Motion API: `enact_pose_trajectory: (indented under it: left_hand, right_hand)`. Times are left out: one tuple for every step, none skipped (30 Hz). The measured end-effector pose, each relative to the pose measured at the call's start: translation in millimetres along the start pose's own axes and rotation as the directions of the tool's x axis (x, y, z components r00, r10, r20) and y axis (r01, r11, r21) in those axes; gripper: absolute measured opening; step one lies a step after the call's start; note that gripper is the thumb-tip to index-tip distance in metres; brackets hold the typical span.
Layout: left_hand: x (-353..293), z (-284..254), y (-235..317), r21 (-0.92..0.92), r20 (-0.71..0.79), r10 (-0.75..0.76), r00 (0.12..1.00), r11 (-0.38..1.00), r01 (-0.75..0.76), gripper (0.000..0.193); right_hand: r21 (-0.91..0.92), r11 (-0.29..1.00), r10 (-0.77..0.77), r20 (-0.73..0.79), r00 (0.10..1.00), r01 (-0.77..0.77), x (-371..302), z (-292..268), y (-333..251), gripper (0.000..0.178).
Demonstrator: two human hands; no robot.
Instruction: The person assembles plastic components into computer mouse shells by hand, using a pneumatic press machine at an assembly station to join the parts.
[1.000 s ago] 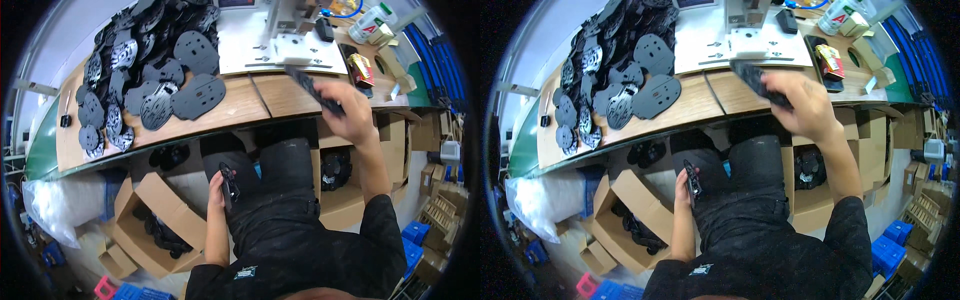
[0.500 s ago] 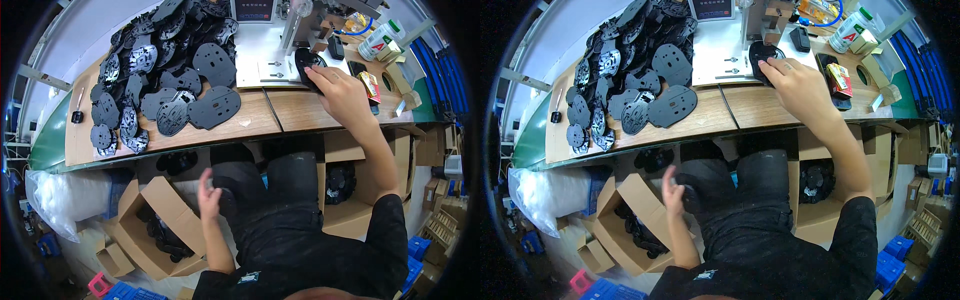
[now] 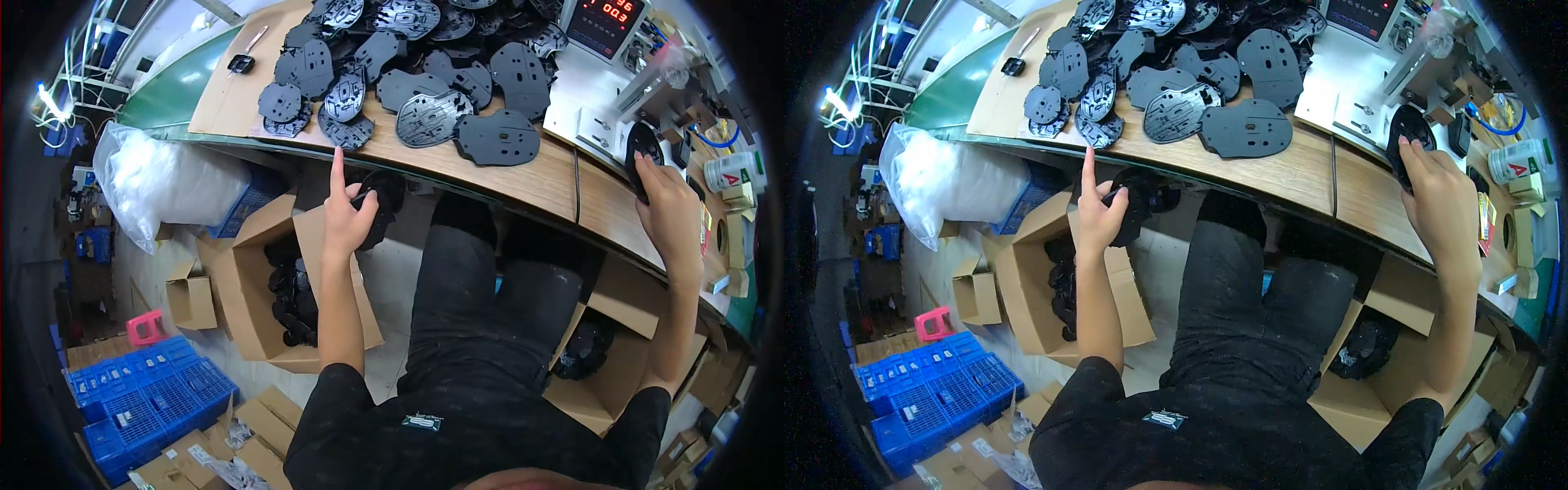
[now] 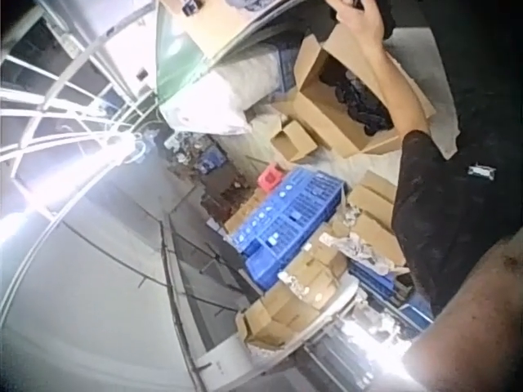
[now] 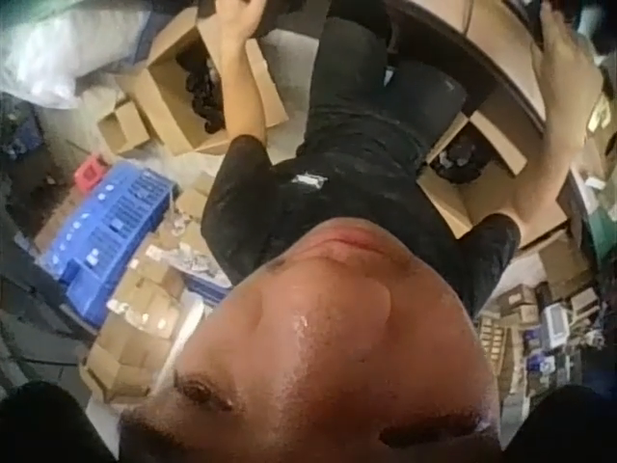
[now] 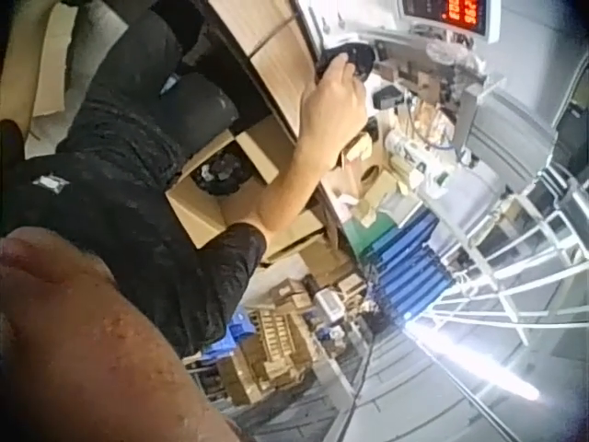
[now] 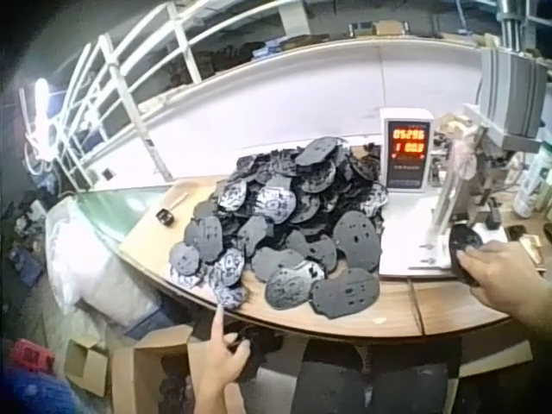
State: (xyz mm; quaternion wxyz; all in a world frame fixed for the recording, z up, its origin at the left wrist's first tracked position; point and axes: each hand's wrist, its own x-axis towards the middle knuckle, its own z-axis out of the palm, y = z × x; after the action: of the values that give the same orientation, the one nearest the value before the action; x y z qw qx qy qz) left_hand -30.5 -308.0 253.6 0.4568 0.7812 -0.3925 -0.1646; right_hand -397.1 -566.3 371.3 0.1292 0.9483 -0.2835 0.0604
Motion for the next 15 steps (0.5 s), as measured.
enact_pose_trajectory:
  left_hand:
    - [-0.8, 1.8, 0.6, -0.002, -0.003, 0.001, 1.0, 1.0, -0.001, 0.085]
    - [-2.8, 1.9, 0.0, -0.034, -0.026, 0.011, 1.0, 0.999, -0.012, 0.085]
    - [-4.0, 1.9, -1.2, -0.066, -0.049, 0.02, 0.999, 0.998, -0.024, 0.086]
    - [-3.8, 1.1, -3.6, -0.065, -0.051, 0.021, 0.998, 0.998, -0.024, 0.086]
    - [-3.2, 0.5, -6.6, -0.07, -0.061, 0.037, 0.997, 0.997, -0.041, 0.086]
    - [-2.6, -0.2, -9.8, -0.074, -0.072, 0.053, 0.996, 0.996, -0.058, 0.086]
    - [-1.7, -0.9, -13.8, -0.075, -0.073, 0.052, 0.996, 0.996, -0.057, 0.086]
    - [0.7, -0.8, -17.7, -0.089, -0.065, 0.046, 0.997, 0.995, -0.052, 0.087]
    - [2.5, -0.3, -20.3, -0.102, -0.057, 0.041, 0.998, 0.994, -0.047, 0.087]
    - [3.6, 0.5, -21.6, -0.104, -0.058, 0.042, 0.997, 0.993, -0.048, 0.087]
    - [4.4, 1.3, -22.4, -0.127, -0.058, 0.035, 0.998, 0.991, -0.042, 0.087]
    - [4.8, 1.5, -22.1, -0.15, -0.059, 0.029, 0.998, 0.988, -0.037, 0.087]
    - [4.3, 0.6, -20.5, -0.151, -0.059, 0.03, 0.998, 0.988, -0.038, 0.087]
    - [3.0, -1.3, -16.5, -0.15, -0.03, 0.005, 1.0, 0.989, -0.01, 0.087]
    - [2.4, -2.6, -14.6, -0.148, -0.001, -0.019, 1.0, 0.989, 0.019, 0.086]
  right_hand:
    - [-0.002, 1.0, -0.001, -0.002, 1.0, 0.001, 0.3, -1.0, 0.0, 0.058]
    - [-0.002, 1.0, 0.003, 0.009, 1.0, -0.003, 1.6, -1.3, -2.0, 0.058]
    - [-0.003, 1.0, 0.007, 0.021, 1.0, -0.007, 2.5, -1.3, -3.3, 0.058]
    - [-0.002, 1.0, 0.005, 0.019, 1.0, -0.005, 3.3, -0.9, -3.8, 0.058]
    - [-0.005, 1.0, 0.002, 0.016, 1.0, -0.002, 3.6, -1.6, -3.8, 0.057]
    - [-0.007, 1.0, -0.002, 0.012, 1.0, 0.002, 3.7, -2.0, -3.9, 0.057]
    - [-0.008, 1.0, -0.004, 0.012, 1.0, 0.004, 3.7, -1.8, -3.9, 0.057]
    - [-0.013, 1.0, 0.005, 0.012, 1.0, -0.005, 3.0, -1.5, -3.3, 0.057]
    - [-0.017, 1.0, 0.014, 0.013, 1.0, -0.014, 2.7, -1.8, -2.9, 0.057]
    - [-0.02, 1.0, 0.014, 0.012, 1.0, -0.014, 2.5, -3.1, -2.9, 0.057]
    - [-0.016, 1.0, 0.015, 0.016, 1.0, -0.014, 2.6, -3.3, -3.0, 0.057]
    - [-0.013, 1.0, 0.015, 0.019, 1.0, -0.015, 2.7, -3.7, -3.1, 0.057]
    - [-0.014, 1.0, 0.016, 0.018, 1.0, -0.015, 2.8, -4.0, -3.3, 0.057]
    - [-0.005, 1.0, 0.017, 0.02, 1.0, -0.017, 3.2, -3.6, -3.7, 0.057]
    - [0.003, 1.0, 0.019, 0.023, 1.0, -0.019, 3.5, -3.2, -4.0, 0.058]
